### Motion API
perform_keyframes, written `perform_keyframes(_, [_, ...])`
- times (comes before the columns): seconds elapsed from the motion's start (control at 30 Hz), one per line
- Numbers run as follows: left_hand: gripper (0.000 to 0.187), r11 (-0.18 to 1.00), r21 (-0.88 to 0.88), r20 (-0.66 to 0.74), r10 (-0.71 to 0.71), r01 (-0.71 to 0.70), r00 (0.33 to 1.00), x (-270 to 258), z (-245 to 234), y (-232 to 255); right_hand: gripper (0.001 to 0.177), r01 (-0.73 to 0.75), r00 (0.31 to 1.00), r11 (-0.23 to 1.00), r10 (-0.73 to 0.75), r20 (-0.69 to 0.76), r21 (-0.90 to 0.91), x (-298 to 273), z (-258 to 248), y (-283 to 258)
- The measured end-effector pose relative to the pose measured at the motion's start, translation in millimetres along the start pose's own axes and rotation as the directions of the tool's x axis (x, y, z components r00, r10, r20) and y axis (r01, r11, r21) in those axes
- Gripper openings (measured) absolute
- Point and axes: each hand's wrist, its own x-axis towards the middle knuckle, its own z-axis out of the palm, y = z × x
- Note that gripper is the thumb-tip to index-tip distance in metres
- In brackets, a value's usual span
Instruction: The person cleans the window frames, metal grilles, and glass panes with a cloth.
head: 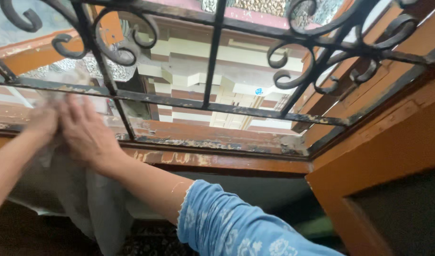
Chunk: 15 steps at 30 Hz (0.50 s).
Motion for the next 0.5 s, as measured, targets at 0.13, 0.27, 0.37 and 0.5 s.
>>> perform_keyframes(0.13, [0.073, 0.691, 0.563, 0.289, 0.349, -0.453, 0.891, -31.6, 67.3, 3.3, 0.073, -0.168, 0.869, 0.98, 0.2, 0.453, -0.111, -42.2, 46.4, 11.4])
perform_keyframes(0.27, [0.067, 0.619, 0.472, 0.232, 0.6, -0.628, 0.766, -27.0, 71.9, 8.6, 0.086, -0.194, 0.836, 0.959, 0.272, 0.477, -0.207, -31.1, 60.8, 6.3])
perform_keyframes(0.37, [0.065, 0.731, 0.334, 0.357, 0.487, -0.595, 0.797, -20.5, 56.2, 12.8, 0.085, -0.157, 0.655, 0.953, 0.296, 0.695, -0.258, -16.4, 60.4, -0.8])
perform_keyframes(0.5, [0.061, 0.681, 0.29, 0.356, 0.576, -0.673, 0.736, -18.6, 57.2, 14.7, 0.069, -0.364, 0.789, 0.92, 0.386, 0.477, -0.144, -30.2, 62.2, -1.4])
